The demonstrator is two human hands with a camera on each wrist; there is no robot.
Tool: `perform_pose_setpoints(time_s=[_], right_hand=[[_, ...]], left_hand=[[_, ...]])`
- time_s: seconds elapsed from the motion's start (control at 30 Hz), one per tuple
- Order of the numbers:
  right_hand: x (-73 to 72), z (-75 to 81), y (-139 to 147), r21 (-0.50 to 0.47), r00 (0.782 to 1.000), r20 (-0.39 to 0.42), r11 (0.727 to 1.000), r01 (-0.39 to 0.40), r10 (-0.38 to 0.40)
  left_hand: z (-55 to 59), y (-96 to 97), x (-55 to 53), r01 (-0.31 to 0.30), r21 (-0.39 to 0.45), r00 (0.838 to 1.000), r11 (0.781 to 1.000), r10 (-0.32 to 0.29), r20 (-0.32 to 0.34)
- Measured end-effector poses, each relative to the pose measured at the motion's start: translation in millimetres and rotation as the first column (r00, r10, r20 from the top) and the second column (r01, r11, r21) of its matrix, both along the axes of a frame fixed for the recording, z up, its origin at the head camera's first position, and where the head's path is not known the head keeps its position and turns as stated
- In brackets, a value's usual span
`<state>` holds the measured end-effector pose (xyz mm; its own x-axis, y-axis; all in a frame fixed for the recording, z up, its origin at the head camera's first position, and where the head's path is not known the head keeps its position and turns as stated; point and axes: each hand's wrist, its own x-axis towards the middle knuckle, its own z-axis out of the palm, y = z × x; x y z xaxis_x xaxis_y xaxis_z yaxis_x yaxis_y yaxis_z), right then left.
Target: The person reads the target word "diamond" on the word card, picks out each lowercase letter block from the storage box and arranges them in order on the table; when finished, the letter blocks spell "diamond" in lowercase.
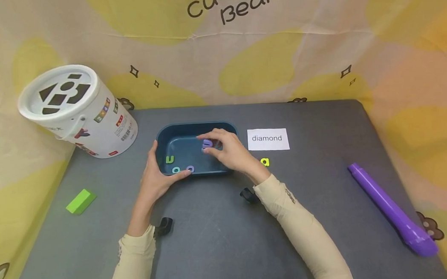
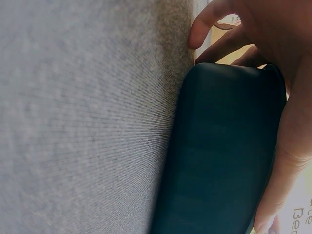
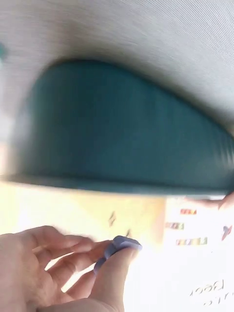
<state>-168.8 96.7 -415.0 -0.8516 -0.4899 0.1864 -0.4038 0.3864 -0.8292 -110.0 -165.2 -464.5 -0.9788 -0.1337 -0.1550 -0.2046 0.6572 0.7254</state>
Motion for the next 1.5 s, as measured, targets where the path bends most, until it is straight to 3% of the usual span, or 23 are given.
perform_pose_setpoints(time_s=[0.1,0.33,0.57,0.67,0.87,1.23,1.5], right_hand=[[7.4,4.5,23.9,-0.015,0.999,-0.012,0.999,0.033,-0.033],[19.3,3.6,78.7,-0.053,0.984,0.091,0.986,0.161,-0.155],[25.4,-9.4,121.1,0.133,0.972,-0.092,0.965,0.228,-0.217],[27.9,-14.2,133.3,0.148,0.960,-0.091,0.950,0.275,-0.264],[33.4,-23.8,152.3,0.126,0.950,-0.013,0.941,0.312,-0.313],[40.1,-31.7,164.4,0.076,0.941,0.113,0.947,0.312,-0.319],[40.7,-39.5,166.2,0.160,0.914,0.022,0.904,0.396,-0.405]], left_hand=[[0.2,0.1,0.4,0.001,0.001,1.000,1.000,-0.001,0.002],[0.6,0.5,0.8,-0.001,0.005,1.000,1.000,0.001,-0.005],[0.0,0.7,1.1,-0.002,0.010,1.000,1.000,0.002,-0.005],[-0.1,0.5,1.0,-0.001,0.005,1.000,1.000,0.001,-0.006],[-0.4,1.2,1.5,0.003,0.007,1.000,1.000,-0.003,-0.010],[-1.0,0.4,2.2,0.000,-0.007,1.000,1.000,0.000,-0.015],[-3.6,0.6,1.0,0.000,-0.014,1.000,1.000,-0.001,-0.024]])
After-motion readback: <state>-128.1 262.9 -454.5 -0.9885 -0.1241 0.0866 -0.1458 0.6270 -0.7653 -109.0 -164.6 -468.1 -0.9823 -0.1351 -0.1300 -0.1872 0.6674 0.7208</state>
